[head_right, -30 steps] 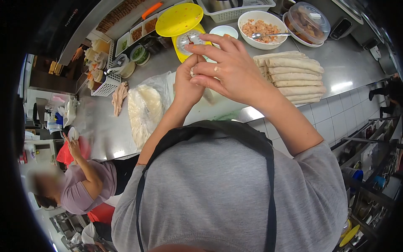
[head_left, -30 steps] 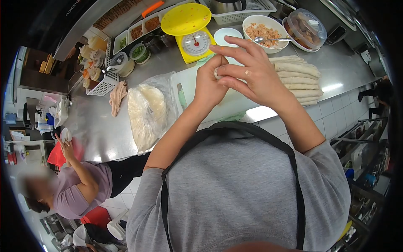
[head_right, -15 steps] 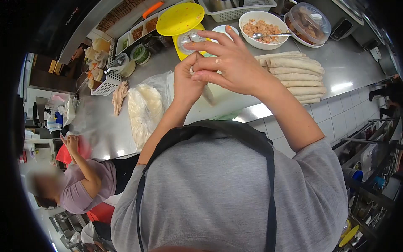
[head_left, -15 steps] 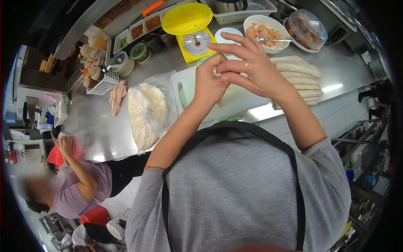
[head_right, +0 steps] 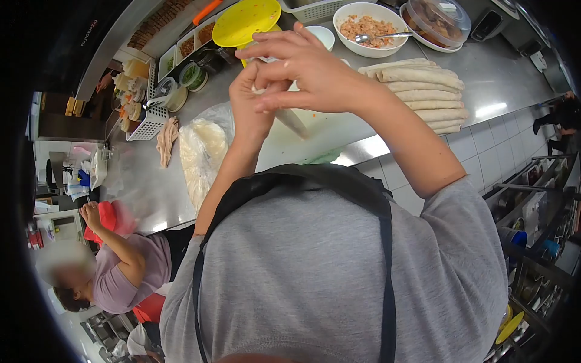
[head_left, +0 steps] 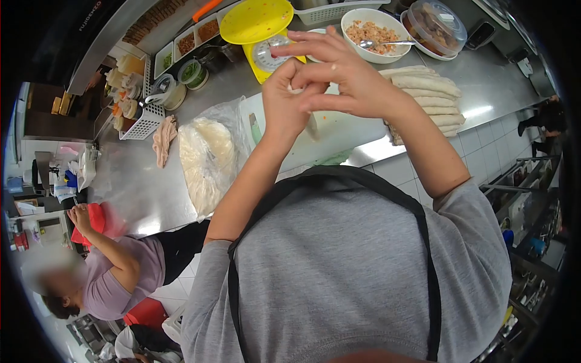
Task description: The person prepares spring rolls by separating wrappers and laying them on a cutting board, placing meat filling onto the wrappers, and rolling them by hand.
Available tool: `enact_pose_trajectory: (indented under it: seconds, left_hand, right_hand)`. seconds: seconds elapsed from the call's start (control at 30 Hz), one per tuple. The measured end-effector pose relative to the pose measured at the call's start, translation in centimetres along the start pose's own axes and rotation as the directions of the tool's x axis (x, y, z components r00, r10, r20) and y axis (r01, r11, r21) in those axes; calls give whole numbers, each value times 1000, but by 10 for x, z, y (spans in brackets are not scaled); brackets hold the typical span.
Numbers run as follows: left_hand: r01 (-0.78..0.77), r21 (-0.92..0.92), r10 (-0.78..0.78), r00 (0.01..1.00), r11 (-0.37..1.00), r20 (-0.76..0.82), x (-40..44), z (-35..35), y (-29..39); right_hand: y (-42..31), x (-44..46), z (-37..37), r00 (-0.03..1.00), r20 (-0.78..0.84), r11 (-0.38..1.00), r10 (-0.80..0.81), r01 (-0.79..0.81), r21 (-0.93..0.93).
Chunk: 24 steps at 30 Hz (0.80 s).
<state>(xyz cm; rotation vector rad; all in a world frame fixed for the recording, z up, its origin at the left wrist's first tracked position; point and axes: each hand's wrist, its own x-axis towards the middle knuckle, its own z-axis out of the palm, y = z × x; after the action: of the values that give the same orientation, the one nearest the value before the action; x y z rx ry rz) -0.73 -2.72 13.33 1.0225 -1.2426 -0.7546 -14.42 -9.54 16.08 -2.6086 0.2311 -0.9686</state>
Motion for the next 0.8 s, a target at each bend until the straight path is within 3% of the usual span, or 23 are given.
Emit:
enact_pose_trajectory:
  seconds: [0.03,0.07,0.13,0.2,0.27,0.3,0.37,0.4,0.47,0.5,0.53,0.57,0.6,0.63,0.67,0.7,0.77,0.8]
  left_hand:
    - [4,-73,-6,1000,997,-28,0,0,2]
    - [7,-73,-9,1000,997,-27,2,-2,3]
    - [68,-203,-90,991,977,-99,6,-11,4]
    - [7,-292,-42,993,956,-113,7,-14,-6]
    - [-55,-472,-64,970,880,-233,5,-18,-13]
    - [-43,-483,-81,969,875,-232,1,-24,-20]
    - [-25,-487,-128,952,873,-278,-8,-37,-39]
    - [-6,-494,-174,931,869,-319,-15,-45,-51]
    - [55,-480,-236,916,875,-325,-30,-60,-74]
    - [94,-232,-187,889,968,-419,-39,-63,-78]
    - [148,31,-114,862,989,-494,-50,-68,-84]
    - [206,281,-67,898,937,-435,-63,-82,-96]
    - [210,280,-69,895,937,-441,-74,-84,-97]
    - [52,559,108,962,827,-250,-86,-85,-97]
    - [-147,758,226,974,636,-1,-93,-84,-97]
    - [-140,759,221,975,636,-5,-94,-77,-96]
    - [-209,861,21,974,464,226,-93,-56,-93]
    - [-209,860,18,974,466,226,-92,-49,-98]
  right_hand:
    - [6,-4,4,999,-40,979,-20,27,203]
    - [11,-13,12,999,-39,978,-17,25,205]
    - [23,-34,41,929,-95,709,357,-204,675]
    - [25,-58,78,895,126,702,429,-417,577]
    - [25,-68,86,749,401,610,527,-662,436]
    - [29,-73,87,748,404,608,527,-664,435]
    - [45,-82,84,806,338,781,486,-574,246]
    - [50,-86,80,803,343,778,488,-578,247]
    - [56,-94,68,837,290,865,463,-499,59]
    - [53,-96,60,794,324,851,515,-519,-81]
    - [51,-104,60,791,332,851,514,-519,-79]
    - [49,-113,61,789,259,831,557,-525,-186]
    - [46,-119,65,787,180,797,590,-530,-290]
    - [38,-124,74,786,195,801,587,-527,-285]
    - [26,-129,83,798,153,795,583,-522,-308]
    - [20,-131,90,809,110,788,578,-518,-332]
    - [18,-126,104,824,119,801,554,-488,-347]
    - [16,-123,110,840,122,811,529,-458,-365]
